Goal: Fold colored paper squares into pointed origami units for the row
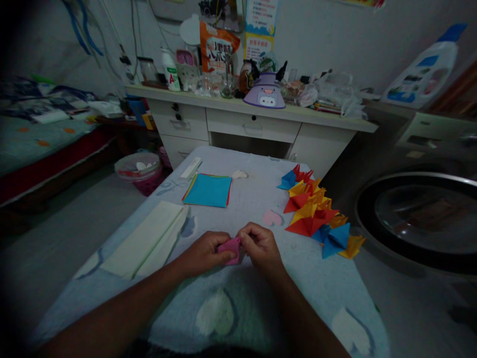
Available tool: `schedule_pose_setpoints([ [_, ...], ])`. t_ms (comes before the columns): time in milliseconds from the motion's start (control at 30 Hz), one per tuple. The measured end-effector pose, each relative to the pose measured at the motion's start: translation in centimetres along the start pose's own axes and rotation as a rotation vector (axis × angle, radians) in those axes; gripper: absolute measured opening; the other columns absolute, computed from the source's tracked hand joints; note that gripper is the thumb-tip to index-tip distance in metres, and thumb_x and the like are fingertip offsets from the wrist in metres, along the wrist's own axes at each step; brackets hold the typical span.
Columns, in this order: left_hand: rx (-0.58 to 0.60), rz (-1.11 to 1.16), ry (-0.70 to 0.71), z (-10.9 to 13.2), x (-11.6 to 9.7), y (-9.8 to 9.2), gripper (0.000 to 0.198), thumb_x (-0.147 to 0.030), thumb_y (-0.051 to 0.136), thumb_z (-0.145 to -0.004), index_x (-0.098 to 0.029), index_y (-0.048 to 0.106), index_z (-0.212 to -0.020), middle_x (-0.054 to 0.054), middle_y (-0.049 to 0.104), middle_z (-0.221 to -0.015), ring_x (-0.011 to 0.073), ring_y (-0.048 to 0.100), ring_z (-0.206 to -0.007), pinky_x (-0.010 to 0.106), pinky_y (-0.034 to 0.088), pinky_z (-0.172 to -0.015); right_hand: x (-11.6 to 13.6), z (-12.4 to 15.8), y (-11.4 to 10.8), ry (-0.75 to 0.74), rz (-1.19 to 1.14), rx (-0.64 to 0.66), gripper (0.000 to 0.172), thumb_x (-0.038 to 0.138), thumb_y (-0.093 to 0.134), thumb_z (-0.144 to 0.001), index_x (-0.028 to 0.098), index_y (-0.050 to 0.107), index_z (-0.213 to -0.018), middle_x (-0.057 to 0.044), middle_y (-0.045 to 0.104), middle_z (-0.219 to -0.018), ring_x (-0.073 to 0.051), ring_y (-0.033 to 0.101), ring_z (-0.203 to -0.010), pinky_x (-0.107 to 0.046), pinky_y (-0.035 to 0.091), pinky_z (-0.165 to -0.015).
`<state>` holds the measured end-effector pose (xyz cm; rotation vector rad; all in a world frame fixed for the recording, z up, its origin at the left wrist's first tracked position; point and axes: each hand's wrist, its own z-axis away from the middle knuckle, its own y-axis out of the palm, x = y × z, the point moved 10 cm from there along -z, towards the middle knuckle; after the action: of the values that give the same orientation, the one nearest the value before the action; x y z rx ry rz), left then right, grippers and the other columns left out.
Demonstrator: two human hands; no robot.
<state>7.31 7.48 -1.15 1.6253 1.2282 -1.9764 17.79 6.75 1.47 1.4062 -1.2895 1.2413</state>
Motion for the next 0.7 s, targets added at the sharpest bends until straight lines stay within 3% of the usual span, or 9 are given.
schedule_pose_setpoints([
  [200,-0.060,0.036,0.005,0.0,0.3,-0.5,0.025,-0.034,0.059,-0.080,-0.015,0.053,-0.064,-0.004,0.045,-0.062,0.0097,0.041,-0.058,0.022,0.028,-0.054,0.5,0.0,0.4,0.007,0.003,0.030,0.041,0.050,0.046,-0.092,0.016,0.064,-0.079,0.000,0.053,-0.062,-0.011,0.046,-0.053,-0.023,0.036,-0.050],
  [300,-0.112,0.076,0.014,0.0,0.2,-1.1,0.032,-0.042,0.061,-0.081,-0.014,0.054,-0.065,-0.004,0.045,-0.062,0.0103,0.042,-0.059,0.022,0.029,-0.055,0.7,0.1,1.3,0.003,-0.029,0.097,0.032,0.049,0.059,-0.085,0.018,0.062,-0.091,0.001,0.055,-0.070,-0.012,0.049,-0.060,-0.024,0.038,-0.055],
  [367,-0.136,0.082,0.024,0.0,0.0,-1.4,0.037,-0.047,0.061,-0.081,-0.014,0.054,-0.063,-0.004,0.044,-0.061,0.0103,0.041,-0.060,0.022,0.028,-0.055,0.6,0.1,1.6,0.001,0.020,0.099,0.027,0.042,0.069,-0.078,0.019,0.061,-0.089,0.001,0.054,-0.073,-0.012,0.050,-0.064,-0.024,0.039,-0.058],
  [467,-0.131,0.090,0.020,0.0,0.0,-1.2,0.037,-0.046,0.060,-0.081,-0.014,0.055,-0.064,-0.003,0.045,-0.062,0.0103,0.042,-0.060,0.022,0.029,-0.055,0.4,0.0,1.5,-0.020,0.102,0.065,0.017,0.034,0.067,-0.079,0.019,0.060,-0.079,0.002,0.051,-0.070,-0.011,0.047,-0.063,-0.023,0.037,-0.058],
  [700,-0.088,0.100,0.020,-0.2,0.2,-0.5,0.031,-0.038,0.058,-0.081,-0.014,0.053,-0.063,-0.004,0.044,-0.061,0.0097,0.040,-0.059,0.021,0.027,-0.053,0.5,0.1,0.9,-0.076,0.157,0.024,0.019,0.029,0.062,-0.085,0.018,0.058,-0.070,0.002,0.049,-0.068,-0.011,0.046,-0.064,-0.024,0.036,-0.060],
])
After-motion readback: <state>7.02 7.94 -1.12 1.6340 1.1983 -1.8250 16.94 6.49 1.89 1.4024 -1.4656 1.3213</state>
